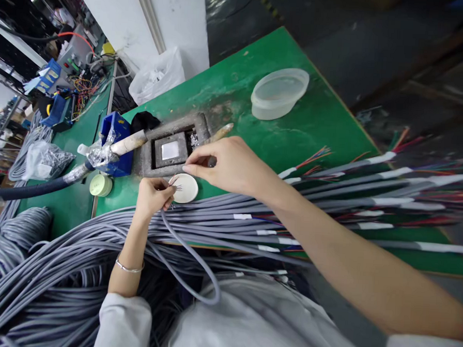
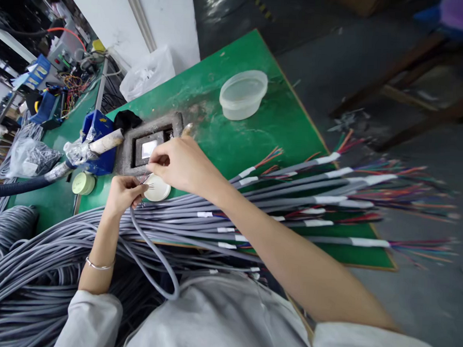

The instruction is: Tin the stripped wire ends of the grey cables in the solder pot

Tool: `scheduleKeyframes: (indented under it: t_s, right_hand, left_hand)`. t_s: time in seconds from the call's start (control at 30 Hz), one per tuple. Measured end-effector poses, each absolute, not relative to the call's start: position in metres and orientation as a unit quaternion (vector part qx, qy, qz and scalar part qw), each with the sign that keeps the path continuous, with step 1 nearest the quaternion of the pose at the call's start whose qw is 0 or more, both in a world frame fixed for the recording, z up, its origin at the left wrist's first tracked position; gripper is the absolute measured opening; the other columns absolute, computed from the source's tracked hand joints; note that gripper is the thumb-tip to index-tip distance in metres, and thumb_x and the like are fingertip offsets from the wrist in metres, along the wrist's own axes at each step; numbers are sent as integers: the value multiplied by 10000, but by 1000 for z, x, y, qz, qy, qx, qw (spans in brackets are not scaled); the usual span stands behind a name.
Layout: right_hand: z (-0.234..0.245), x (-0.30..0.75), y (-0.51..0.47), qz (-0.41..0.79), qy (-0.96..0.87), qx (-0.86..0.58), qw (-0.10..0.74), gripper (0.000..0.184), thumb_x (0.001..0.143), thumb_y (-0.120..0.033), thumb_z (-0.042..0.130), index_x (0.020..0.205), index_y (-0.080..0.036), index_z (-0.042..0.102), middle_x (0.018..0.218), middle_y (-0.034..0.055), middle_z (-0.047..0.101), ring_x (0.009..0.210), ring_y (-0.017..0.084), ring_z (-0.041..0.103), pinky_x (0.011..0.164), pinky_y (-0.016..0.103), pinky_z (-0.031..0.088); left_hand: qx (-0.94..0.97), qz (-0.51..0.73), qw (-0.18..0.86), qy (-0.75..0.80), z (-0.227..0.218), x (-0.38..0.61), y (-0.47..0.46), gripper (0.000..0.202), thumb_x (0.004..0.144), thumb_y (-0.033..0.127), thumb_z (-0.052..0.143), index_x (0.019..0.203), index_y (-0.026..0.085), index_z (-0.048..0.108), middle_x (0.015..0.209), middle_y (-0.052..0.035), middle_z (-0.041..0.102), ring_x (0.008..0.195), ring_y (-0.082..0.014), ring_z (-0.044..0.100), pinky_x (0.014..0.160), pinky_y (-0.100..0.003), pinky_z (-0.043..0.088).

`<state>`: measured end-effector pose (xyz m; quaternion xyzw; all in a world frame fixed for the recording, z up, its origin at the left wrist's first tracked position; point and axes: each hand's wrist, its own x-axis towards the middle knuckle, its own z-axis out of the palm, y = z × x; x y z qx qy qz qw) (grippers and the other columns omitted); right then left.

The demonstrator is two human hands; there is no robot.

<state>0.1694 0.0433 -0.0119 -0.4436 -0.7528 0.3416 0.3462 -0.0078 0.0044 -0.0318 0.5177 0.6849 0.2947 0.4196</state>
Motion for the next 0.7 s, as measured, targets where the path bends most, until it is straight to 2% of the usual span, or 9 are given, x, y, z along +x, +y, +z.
scheduleKeyframes:
  t_s: [0.37,0.7]
  right_hand:
    - [-13,170,44,350,-756,-450,321,105,751,-182,637,725,-165,738,677,30,721,632,134,647,606,239,431]
    - [-14,170,43,351,-758,-444,324,145,772,-203,603,714,-187,735,687,23,718,654,146,642,623,263,427]
  left_hand:
    - [532,222,398,714,-39,-7,10,193,620,146,568,442,149,493,295,66,443,247,-43,346,293,-162,242]
    - [527,245,403,707,-41,-7,11,189,602,179,587,430,153,512,304,51,462,240,-52,355,278,-165,249]
